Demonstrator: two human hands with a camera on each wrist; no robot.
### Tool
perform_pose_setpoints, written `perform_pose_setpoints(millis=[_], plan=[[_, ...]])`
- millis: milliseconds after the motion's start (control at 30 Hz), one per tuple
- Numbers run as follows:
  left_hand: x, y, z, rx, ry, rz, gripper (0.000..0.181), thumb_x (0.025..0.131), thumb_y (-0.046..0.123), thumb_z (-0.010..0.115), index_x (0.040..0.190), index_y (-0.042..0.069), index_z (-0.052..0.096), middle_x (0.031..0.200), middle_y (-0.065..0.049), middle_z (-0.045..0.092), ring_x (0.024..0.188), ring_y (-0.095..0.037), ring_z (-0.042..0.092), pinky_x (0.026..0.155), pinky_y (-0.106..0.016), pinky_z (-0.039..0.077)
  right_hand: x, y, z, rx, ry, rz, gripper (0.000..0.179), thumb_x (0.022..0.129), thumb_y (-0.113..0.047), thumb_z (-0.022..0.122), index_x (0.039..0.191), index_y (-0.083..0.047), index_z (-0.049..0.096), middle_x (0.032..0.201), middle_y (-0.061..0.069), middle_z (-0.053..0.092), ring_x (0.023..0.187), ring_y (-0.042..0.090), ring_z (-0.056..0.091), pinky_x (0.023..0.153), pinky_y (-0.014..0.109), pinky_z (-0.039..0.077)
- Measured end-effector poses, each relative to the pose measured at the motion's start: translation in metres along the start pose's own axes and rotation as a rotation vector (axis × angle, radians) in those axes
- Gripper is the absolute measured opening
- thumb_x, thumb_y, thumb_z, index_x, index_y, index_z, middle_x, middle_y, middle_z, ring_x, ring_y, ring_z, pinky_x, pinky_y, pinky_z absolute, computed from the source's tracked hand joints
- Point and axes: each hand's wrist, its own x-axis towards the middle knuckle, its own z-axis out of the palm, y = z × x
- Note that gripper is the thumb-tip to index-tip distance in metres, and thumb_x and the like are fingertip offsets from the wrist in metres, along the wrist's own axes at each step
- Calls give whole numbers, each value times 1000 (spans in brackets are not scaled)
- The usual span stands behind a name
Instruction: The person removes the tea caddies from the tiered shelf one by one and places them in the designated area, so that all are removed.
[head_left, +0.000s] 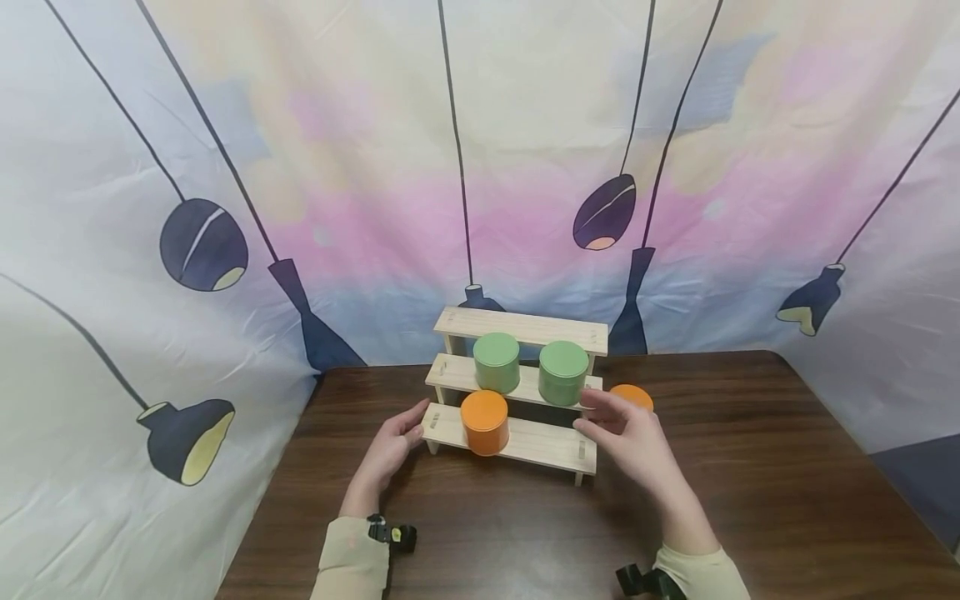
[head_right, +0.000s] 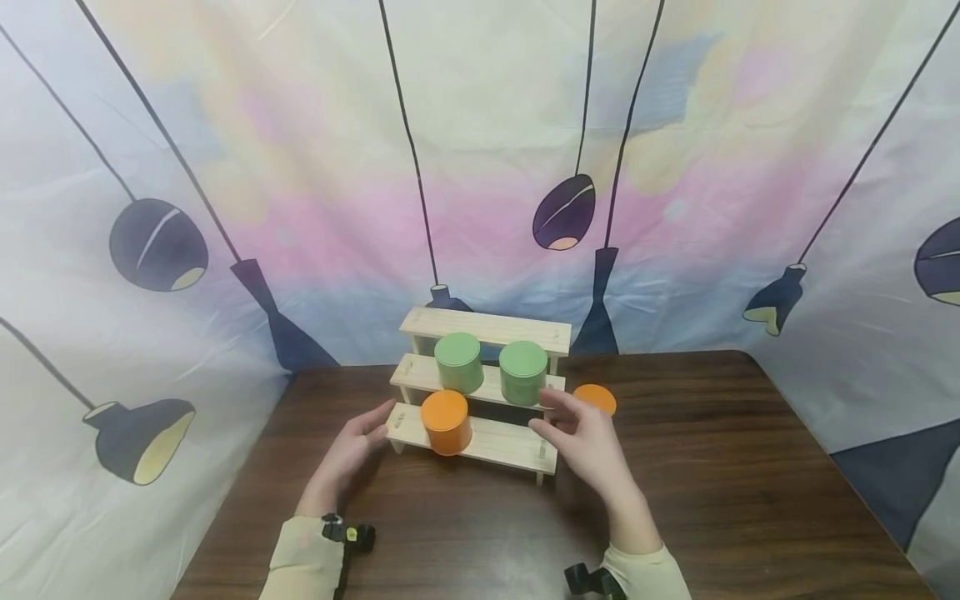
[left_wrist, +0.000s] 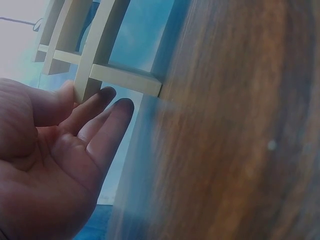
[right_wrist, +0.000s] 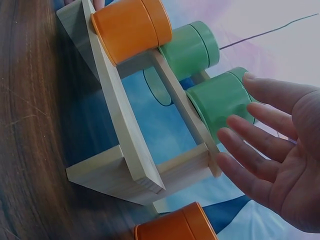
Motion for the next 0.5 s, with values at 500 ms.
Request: perform_pose_setpoints(millis=[500], plan=[[0, 0, 1, 9, 0, 6, 54, 110, -2, 46, 164, 0, 40, 168, -20, 39, 149, -39, 44, 119, -53, 40, 2, 0, 25, -11, -51, -16, 49, 92, -17, 88, 137, -5, 72, 127, 19, 74, 115, 35, 72, 95, 45, 62]])
